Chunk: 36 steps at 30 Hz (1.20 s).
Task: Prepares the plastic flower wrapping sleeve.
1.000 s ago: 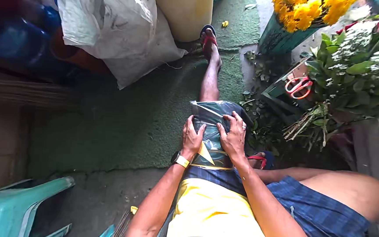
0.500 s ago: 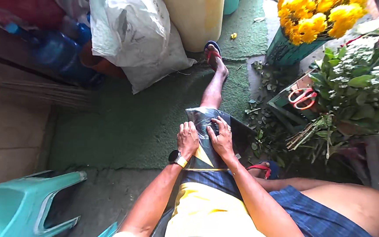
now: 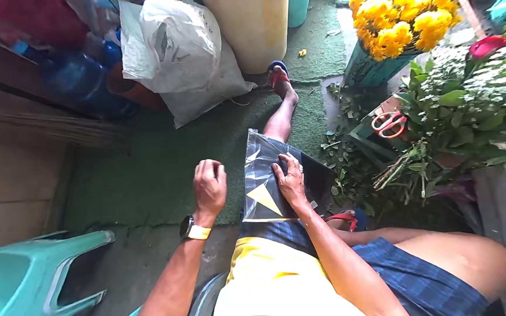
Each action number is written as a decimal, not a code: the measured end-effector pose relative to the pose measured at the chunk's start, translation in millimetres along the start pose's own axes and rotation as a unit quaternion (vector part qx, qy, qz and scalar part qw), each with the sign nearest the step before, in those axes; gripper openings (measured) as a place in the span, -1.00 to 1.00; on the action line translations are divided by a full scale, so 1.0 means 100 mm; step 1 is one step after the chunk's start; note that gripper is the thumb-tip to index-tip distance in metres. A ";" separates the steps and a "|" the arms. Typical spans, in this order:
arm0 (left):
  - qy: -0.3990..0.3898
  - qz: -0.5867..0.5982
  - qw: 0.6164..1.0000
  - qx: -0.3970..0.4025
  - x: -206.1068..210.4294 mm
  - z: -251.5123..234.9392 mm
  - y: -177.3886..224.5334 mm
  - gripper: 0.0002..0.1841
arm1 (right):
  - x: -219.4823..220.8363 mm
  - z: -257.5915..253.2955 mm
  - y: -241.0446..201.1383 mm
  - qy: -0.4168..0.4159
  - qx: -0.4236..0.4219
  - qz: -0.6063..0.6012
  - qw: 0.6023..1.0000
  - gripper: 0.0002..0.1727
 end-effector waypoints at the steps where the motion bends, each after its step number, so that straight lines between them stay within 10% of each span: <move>1: -0.022 0.000 0.999 0.034 0.06 0.12 0.18 -0.63 | 0.02 0.02 -0.03 0.001 -0.002 0.002 1.000 -0.38; 7: -0.144 -0.040 0.988 -0.031 0.80 0.55 0.26 -0.58 | -0.05 0.03 -0.12 0.011 -0.019 0.013 1.000 -0.43; 14: -0.149 -0.104 0.983 0.012 0.82 0.54 0.41 -0.69 | -0.07 0.09 -0.12 0.021 -0.022 -0.005 1.000 -0.43; 18: -0.138 -0.039 0.990 0.010 0.66 0.72 0.38 -0.44 | -0.09 0.10 -0.09 0.032 -0.025 -0.003 0.999 -0.44; 36: -0.111 0.023 0.993 -0.025 0.42 0.76 0.26 -0.77 | -0.08 0.14 -0.16 0.028 -0.022 0.003 0.999 -0.36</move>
Point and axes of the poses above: each hand's wrist, its own z-axis away from the middle knuckle, its own x-axis out of the palm, y = z × x, the point moved 10 cm from there along -z, towards the middle knuckle, and after that the axes turned 1 degree about y, right-handed, at the moved point
